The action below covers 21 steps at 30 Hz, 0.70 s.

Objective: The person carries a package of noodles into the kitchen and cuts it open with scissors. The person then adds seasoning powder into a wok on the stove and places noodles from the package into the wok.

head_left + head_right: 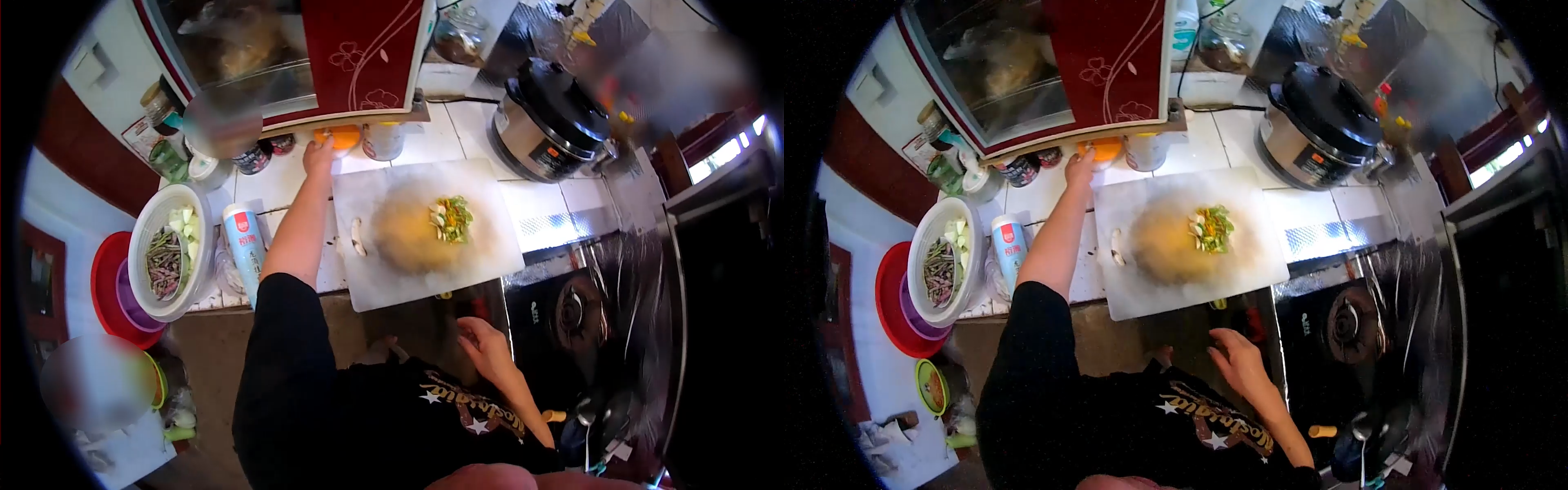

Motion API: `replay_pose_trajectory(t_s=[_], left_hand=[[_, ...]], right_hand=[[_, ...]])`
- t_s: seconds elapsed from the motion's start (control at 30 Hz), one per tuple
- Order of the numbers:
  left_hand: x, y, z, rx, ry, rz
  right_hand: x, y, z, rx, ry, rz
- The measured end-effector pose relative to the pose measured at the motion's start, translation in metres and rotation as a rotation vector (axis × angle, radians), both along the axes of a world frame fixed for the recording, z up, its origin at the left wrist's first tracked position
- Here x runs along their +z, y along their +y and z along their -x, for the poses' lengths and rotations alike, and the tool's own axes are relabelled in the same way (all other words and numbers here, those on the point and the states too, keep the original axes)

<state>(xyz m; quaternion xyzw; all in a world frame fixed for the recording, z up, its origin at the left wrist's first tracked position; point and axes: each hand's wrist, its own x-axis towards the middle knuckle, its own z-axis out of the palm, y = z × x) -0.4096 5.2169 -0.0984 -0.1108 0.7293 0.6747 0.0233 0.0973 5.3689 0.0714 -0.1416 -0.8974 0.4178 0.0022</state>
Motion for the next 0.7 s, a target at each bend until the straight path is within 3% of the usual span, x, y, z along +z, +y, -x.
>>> replay_pose_trajectory(t_s=[0.03,0.2,0.27,0.33,0.4,0.47,0.53,0.63,0.7], left_hand=[[-0.005,-0.002,0.004,0.003,0.009,0.211],[0.053,-0.014,-0.065,0.009,-0.045,0.261],[0.051,-0.036,-0.092,-0.160,0.295,0.489],[0.106,-0.059,-0.194,-0.211,0.395,0.376],[0.119,-0.093,-0.258,-0.163,0.765,0.658],[0.122,-0.129,-0.292,-0.045,0.840,1.022],[0.105,-0.163,-0.295,0.066,0.563,1.151],[0.106,-0.186,-0.279,0.109,0.471,1.236],[0.105,-0.178,-0.263,0.095,0.480,1.219]], right_hand=[[-0.003,-0.001,0.001,0.029,0.021,-0.009],[-0.018,-0.004,-0.007,0.120,0.036,0.002],[-0.028,-0.004,-0.011,0.087,0.014,0.066],[-0.049,-0.002,-0.020,0.087,0.000,0.077],[-0.060,-0.005,-0.027,0.102,-0.084,0.172],[-0.070,-0.012,-0.029,0.159,-0.121,0.192],[-0.077,-0.019,-0.028,0.277,-0.164,0.201],[-0.103,-0.033,-0.013,0.475,-0.132,0.128],[-0.101,-0.038,-0.008,0.403,-0.123,0.153]])
